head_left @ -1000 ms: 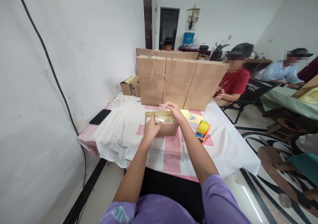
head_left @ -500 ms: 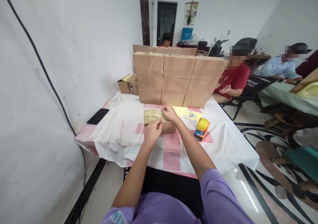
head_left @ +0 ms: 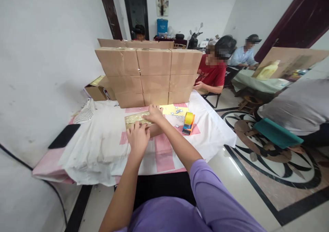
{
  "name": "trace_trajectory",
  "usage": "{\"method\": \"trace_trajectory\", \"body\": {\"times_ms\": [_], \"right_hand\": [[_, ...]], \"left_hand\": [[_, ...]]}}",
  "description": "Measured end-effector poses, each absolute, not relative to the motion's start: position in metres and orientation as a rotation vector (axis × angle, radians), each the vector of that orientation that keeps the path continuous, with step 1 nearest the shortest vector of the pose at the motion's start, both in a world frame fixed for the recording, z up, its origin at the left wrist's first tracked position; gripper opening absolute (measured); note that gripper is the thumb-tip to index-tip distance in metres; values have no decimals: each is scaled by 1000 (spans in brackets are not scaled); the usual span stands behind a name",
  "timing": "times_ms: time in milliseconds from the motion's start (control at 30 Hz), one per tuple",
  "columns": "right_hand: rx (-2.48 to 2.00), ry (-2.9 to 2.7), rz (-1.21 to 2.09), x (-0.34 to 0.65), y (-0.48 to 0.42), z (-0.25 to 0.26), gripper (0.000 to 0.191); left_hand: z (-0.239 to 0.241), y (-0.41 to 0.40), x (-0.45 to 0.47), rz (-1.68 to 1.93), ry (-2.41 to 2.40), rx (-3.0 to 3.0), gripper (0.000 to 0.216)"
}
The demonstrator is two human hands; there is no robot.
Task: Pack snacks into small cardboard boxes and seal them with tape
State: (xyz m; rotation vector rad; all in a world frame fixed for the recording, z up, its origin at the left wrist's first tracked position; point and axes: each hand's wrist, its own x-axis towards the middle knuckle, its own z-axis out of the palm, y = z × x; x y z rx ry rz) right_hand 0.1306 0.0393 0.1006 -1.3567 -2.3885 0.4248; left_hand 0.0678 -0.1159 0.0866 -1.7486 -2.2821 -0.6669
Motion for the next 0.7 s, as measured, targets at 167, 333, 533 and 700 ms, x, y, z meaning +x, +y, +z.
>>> {"method": "trace_trajectory", "body": {"times_ms": [167, 333, 533, 700], "right_hand": [[-1536, -2343, 421, 132, 46, 109, 63], [-1722, -2354, 458, 131, 53, 121, 63], [-1686, -2326, 431, 169, 72, 114, 45], [-1894, -2218, 369, 244, 110, 101, 32]], "left_hand": [[73, -104, 51, -762, -2168, -1953, 27], [53, -100, 28, -947, -2028, -2057, 20], [42, -100, 17, -1007, -1841, -2073, 25], [39, -100, 17, -1019, -1714, -2048, 28]]}}
